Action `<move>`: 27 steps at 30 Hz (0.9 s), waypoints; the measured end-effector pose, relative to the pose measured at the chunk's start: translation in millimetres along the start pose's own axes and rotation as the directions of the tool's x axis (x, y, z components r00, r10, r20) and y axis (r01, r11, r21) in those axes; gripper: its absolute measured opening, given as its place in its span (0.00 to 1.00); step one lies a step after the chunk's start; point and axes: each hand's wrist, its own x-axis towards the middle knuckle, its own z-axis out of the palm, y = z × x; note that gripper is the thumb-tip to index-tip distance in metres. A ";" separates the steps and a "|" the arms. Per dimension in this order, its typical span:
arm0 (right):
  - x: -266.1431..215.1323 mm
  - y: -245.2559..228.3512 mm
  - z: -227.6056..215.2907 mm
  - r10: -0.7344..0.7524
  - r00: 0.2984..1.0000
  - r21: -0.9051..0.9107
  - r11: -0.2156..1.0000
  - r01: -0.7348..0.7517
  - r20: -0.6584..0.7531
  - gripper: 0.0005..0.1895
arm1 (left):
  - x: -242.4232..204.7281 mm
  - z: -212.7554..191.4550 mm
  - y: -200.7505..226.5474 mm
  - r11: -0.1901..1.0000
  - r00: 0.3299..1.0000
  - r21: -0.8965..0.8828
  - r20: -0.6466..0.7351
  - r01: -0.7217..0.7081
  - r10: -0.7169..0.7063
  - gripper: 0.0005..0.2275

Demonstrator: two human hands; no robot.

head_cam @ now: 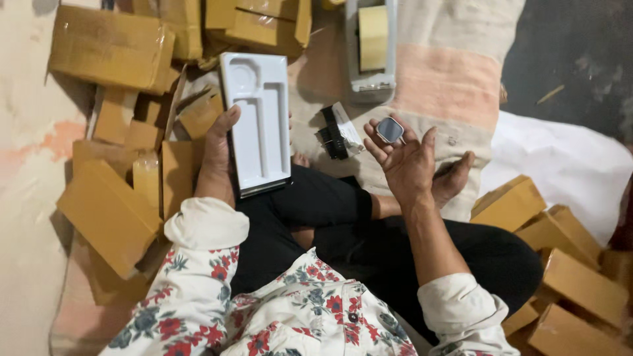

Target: The person opens a product box, removes the contents, and places them into a smaller cardboard box. They then close the box and tape it shut. This process is repeated with a second product.

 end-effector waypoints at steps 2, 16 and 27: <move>-0.7 0.2 0.2 -0.009 1.000 -0.014 1.000 0.009 0.016 0.47 | 2.7 -0.2 -1.0 1.000 1.000 0.020 0.005 0.010 -0.010 0.35; 0.1 10.7 -3.9 0.078 0.997 -0.157 0.985 -0.073 0.022 0.51 | 2.5 0.5 -1.9 0.988 0.998 0.142 0.041 -0.056 0.051 0.35; 2.9 5.5 -15.9 0.197 0.980 -0.357 0.913 -0.196 -0.033 0.57 | 0.0 -1.9 -3.4 0.999 0.996 0.046 0.088 -0.010 0.006 0.36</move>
